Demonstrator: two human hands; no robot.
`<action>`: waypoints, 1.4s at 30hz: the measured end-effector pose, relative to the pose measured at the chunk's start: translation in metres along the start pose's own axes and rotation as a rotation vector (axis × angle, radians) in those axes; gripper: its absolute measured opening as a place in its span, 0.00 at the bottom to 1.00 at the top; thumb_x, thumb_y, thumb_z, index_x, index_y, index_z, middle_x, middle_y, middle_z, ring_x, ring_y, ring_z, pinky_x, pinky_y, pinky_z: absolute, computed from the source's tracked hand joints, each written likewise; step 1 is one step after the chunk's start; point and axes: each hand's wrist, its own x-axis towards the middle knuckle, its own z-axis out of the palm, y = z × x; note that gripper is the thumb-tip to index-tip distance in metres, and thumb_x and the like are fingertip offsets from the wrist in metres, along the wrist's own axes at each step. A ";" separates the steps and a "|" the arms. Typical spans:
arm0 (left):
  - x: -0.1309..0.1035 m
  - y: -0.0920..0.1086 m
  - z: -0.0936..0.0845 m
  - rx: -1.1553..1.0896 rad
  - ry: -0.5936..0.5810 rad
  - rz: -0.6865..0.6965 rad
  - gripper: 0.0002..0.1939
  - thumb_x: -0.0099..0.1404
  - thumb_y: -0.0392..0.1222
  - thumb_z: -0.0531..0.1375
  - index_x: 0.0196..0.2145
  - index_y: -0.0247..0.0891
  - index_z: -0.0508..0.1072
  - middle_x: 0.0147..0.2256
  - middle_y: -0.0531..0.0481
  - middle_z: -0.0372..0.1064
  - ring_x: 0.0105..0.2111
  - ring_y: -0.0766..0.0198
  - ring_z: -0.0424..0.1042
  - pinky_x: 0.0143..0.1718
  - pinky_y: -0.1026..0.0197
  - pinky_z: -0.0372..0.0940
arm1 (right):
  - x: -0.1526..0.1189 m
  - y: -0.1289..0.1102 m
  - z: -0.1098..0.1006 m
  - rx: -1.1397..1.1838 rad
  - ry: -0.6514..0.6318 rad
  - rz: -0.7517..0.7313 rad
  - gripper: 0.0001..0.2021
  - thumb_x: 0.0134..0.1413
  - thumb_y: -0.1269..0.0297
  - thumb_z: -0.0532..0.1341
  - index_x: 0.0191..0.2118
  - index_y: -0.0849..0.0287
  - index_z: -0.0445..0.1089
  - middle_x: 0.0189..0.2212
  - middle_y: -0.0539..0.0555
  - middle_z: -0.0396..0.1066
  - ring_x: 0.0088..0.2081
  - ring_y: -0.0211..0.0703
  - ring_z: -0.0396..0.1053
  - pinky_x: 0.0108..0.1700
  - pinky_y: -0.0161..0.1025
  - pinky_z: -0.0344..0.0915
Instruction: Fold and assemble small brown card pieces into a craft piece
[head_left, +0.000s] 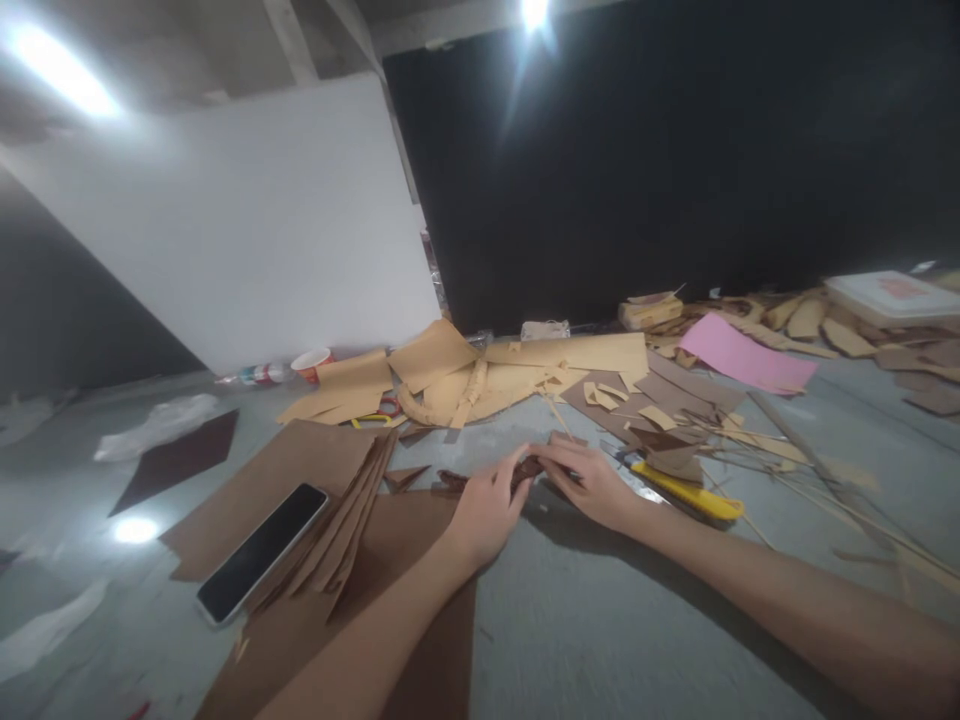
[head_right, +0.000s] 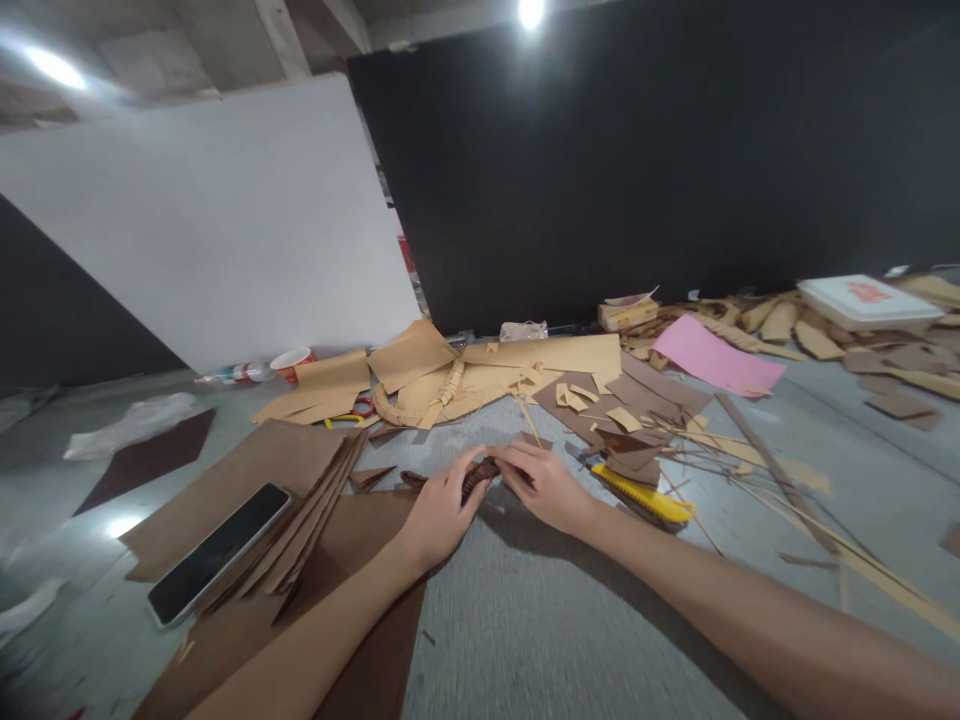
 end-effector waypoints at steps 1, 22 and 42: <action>0.000 0.000 0.000 -0.004 -0.001 0.007 0.23 0.81 0.43 0.54 0.70 0.40 0.62 0.64 0.38 0.73 0.61 0.50 0.77 0.63 0.44 0.72 | 0.000 -0.001 0.000 0.001 0.007 0.020 0.17 0.78 0.60 0.53 0.60 0.53 0.75 0.36 0.55 0.75 0.38 0.46 0.73 0.44 0.43 0.72; -0.001 0.001 -0.002 -0.086 0.103 -0.035 0.18 0.82 0.45 0.54 0.64 0.41 0.68 0.60 0.41 0.76 0.60 0.52 0.78 0.62 0.46 0.73 | -0.005 -0.002 -0.002 0.056 0.039 0.061 0.10 0.70 0.66 0.56 0.46 0.54 0.75 0.31 0.53 0.74 0.32 0.44 0.71 0.35 0.39 0.68; -0.001 0.000 -0.006 -0.132 0.046 -0.087 0.19 0.81 0.45 0.54 0.65 0.41 0.68 0.62 0.42 0.75 0.61 0.52 0.76 0.64 0.45 0.70 | 0.001 -0.002 0.002 0.041 0.027 0.098 0.08 0.69 0.68 0.56 0.40 0.55 0.73 0.29 0.51 0.71 0.30 0.42 0.69 0.35 0.36 0.65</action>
